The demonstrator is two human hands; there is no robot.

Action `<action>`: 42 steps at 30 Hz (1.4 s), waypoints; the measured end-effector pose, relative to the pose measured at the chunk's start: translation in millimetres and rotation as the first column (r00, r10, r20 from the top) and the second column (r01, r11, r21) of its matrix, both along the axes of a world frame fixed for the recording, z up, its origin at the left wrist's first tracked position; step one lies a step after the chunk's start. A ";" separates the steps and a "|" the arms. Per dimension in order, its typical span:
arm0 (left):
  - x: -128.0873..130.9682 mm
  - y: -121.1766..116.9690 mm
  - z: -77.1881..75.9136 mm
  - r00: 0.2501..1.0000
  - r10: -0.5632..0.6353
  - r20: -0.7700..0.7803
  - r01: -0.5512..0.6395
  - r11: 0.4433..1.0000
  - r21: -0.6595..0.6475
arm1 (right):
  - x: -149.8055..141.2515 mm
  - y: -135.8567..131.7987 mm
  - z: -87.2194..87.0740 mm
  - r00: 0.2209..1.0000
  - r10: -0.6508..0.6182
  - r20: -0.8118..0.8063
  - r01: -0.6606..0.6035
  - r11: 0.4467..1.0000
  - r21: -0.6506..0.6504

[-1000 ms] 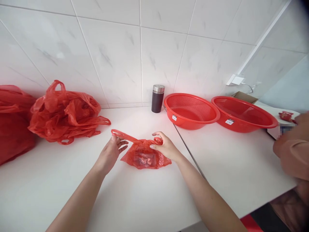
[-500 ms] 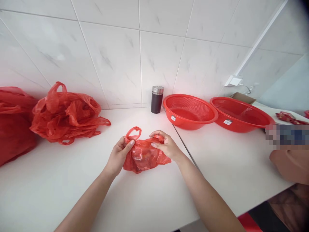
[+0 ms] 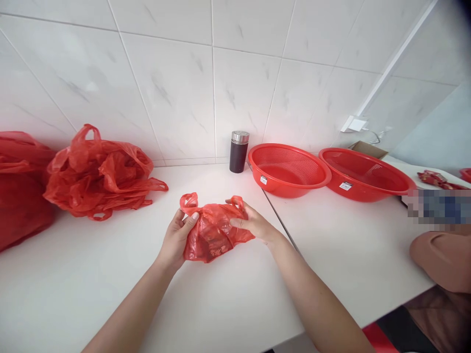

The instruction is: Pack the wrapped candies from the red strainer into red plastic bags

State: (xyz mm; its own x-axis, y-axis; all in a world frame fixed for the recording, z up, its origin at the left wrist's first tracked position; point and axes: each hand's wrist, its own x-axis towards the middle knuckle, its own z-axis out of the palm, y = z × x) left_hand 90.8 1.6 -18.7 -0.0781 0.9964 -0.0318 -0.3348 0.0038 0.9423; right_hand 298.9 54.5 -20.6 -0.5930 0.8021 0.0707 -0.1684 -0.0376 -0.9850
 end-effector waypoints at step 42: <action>-8.7 -3.2 6.2 0.898 0.086 -0.431 -0.025 0.989 0.145 | -7.4 4.9 -6.8 0.874 -0.481 -0.065 0.485 0.863 0.138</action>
State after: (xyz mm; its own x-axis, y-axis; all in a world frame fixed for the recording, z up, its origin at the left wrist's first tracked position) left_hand 82.2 -1.6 -12.5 -0.1095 0.9827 0.1496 0.1125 -0.1373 0.9841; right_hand 291.5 59.4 -27.4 -0.1299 0.9670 0.2193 -0.1558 0.1986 -0.9676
